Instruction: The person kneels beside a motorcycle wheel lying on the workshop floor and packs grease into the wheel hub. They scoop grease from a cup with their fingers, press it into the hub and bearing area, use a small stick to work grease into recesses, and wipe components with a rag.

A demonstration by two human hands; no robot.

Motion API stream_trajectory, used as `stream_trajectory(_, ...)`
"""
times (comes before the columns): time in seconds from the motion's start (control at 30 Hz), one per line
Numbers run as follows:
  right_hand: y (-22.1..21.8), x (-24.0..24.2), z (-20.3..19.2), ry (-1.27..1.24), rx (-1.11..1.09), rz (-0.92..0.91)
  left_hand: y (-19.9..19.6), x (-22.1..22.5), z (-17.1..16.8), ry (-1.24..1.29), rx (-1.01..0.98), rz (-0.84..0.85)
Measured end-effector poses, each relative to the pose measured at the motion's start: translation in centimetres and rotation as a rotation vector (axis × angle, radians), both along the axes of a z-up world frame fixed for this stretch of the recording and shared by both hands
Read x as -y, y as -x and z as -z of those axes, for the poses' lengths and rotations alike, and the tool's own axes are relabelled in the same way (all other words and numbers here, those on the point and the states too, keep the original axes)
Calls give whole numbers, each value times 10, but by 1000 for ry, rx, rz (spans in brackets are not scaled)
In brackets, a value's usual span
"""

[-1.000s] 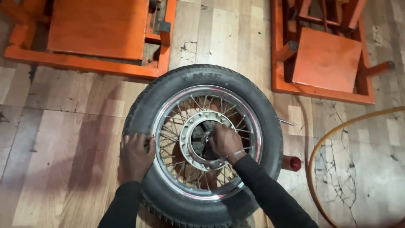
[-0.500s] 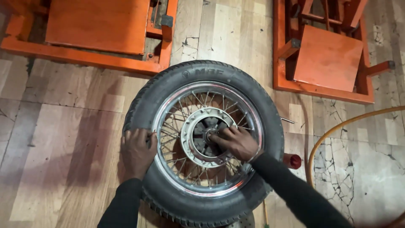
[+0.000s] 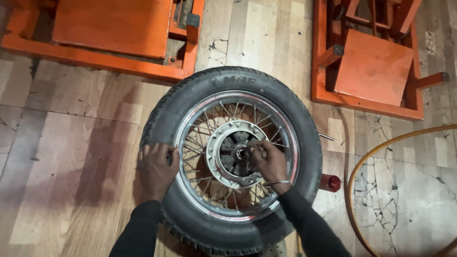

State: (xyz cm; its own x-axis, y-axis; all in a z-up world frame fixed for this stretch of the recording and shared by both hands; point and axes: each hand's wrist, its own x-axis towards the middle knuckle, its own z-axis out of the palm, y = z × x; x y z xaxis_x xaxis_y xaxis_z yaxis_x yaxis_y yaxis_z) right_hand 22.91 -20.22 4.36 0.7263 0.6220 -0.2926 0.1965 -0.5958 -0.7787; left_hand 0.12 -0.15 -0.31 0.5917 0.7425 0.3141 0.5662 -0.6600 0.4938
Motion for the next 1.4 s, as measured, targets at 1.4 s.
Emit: stream_trajectory(1.4, 22, 96, 105, -92, -483, -117, -20, 27, -13, 241, 128, 76)
